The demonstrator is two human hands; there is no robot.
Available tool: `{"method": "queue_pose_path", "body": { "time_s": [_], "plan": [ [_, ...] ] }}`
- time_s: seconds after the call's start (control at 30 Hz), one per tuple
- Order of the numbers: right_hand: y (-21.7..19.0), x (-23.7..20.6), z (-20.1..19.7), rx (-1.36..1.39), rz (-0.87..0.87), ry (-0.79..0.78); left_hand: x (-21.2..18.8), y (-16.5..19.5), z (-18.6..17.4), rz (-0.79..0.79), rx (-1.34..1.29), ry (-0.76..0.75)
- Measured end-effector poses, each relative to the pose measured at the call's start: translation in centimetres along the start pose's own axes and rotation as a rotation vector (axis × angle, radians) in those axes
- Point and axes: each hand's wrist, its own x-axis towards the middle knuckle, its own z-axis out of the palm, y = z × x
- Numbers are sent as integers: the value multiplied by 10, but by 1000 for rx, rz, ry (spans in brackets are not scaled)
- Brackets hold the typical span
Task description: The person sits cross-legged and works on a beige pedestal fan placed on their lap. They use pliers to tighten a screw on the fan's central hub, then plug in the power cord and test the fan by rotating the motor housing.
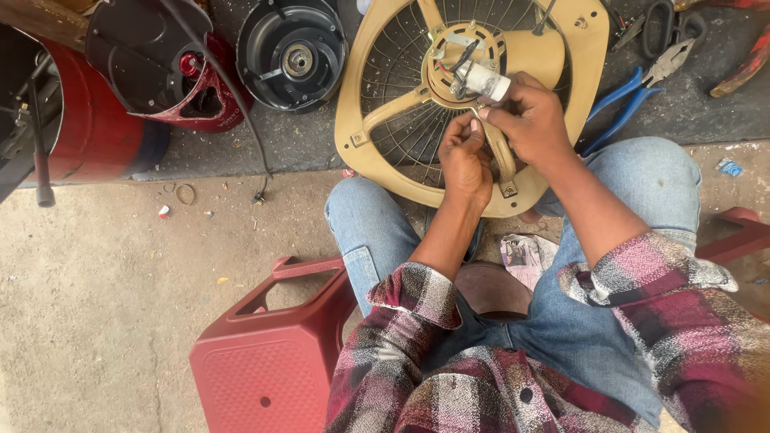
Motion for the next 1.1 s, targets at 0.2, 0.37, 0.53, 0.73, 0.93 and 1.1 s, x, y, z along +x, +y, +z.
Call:
{"method": "queue_pose_path", "body": {
  "time_s": [0.2,0.37,0.53,0.73,0.93,1.1],
  "plan": [
    [-6,3,5,-267,25,44,-1,1,2,15,8,6],
    [-14,0,8,-212,-15,62,-2,3,2,-9,17,3],
    [-15,1,0,-119,81,-9,0,2,2,0,-36,-17],
    [-13,15,5,-394,37,43,0,3,3,-9,11,-10],
    [-5,9,17,-454,115,153,-2,2,-1,-4,98,-25],
    [14,-17,-41,-410,19,227,-5,19,9,-78,73,-111]
  ]
}}
